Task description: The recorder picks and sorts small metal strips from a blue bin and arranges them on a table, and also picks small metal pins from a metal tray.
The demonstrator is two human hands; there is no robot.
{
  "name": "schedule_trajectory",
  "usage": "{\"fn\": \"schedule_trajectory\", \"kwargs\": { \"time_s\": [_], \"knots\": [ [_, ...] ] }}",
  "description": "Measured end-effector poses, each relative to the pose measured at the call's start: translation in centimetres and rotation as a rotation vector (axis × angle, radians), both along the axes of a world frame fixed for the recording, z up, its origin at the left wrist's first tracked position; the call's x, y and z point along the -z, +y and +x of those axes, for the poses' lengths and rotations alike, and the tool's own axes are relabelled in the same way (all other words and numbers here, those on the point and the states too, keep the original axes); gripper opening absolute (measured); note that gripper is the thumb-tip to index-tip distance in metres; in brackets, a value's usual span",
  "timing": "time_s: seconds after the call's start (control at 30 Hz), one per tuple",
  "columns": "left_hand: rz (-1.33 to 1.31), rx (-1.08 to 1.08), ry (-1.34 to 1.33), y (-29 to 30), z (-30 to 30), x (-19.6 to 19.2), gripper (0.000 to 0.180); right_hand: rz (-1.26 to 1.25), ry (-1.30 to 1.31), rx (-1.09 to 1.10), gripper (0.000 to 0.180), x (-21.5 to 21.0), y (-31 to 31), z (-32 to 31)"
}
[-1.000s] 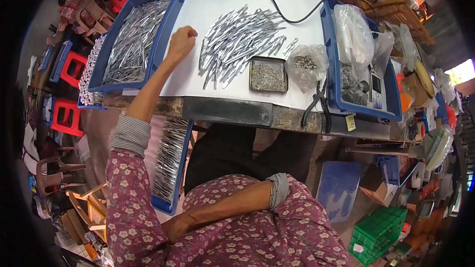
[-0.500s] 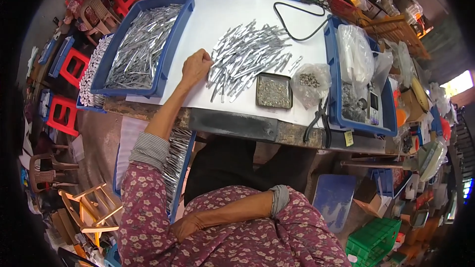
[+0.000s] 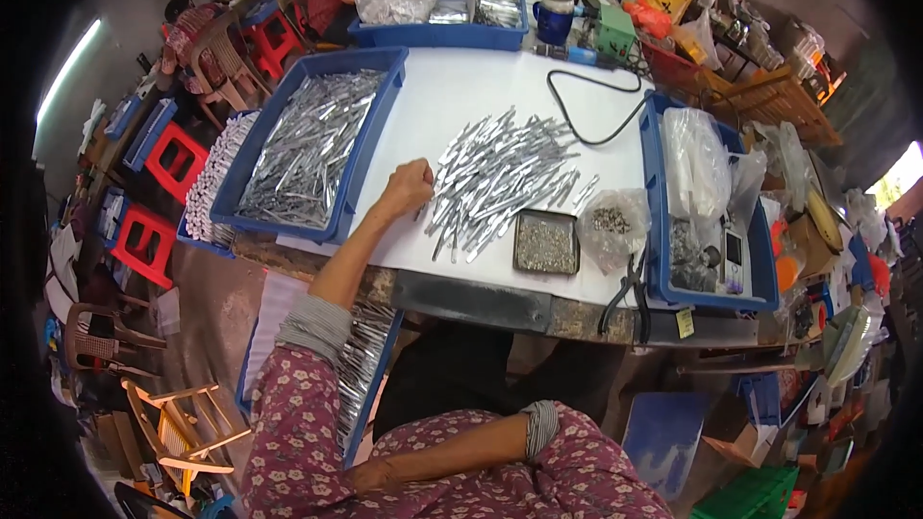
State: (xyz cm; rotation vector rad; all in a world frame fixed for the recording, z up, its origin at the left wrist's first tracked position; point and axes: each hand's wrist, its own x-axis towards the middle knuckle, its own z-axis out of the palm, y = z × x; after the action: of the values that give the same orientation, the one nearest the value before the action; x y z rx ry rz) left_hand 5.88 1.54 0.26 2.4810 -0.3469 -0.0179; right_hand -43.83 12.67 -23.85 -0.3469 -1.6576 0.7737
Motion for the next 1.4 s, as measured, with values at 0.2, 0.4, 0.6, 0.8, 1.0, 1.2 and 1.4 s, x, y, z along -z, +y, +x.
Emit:
{"fn": "schedule_trajectory", "kwargs": {
  "time_s": [0.2,0.4,0.6,0.8,1.0,1.2,1.4],
  "knots": [
    [0.008,-0.013,-0.089,0.6,-1.0,0.7,0.008,-0.011,-0.021,0.011,0.019,2.2,-0.2,0.8],
    [0.021,-0.017,-0.056,-0.5,-1.0,-0.9,0.008,-0.033,-0.008,0.052,0.016,1.4,-2.1,3.9],
    [0.062,-0.020,-0.115,-0.6,-1.2,0.0,0.018,-0.393,-0.093,0.125,0.014,-14.0,-14.7,13.1],
    [-0.076,-0.116,-0.031,0.0,-2.8,0.3,0.032,-0.854,0.156,0.242,0.022,-23.4,-17.1,19.1],
    [-0.164,-0.167,-0.165,0.7,-2.4,3.2,0.020,-0.980,0.353,0.553,0.020,-22.4,-23.0,21.2],
    [-0.473,-0.156,-0.204,1.3,-2.4,3.7,0.016,-1.093,0.416,0.835,0.023,-19.0,-29.0,20.9],
    [-0.982,-0.210,0.040,-0.5,-4.9,1.9,0.015,-1.213,0.545,1.006,0.026,-19.7,-32.6,19.3]
  ]
}}
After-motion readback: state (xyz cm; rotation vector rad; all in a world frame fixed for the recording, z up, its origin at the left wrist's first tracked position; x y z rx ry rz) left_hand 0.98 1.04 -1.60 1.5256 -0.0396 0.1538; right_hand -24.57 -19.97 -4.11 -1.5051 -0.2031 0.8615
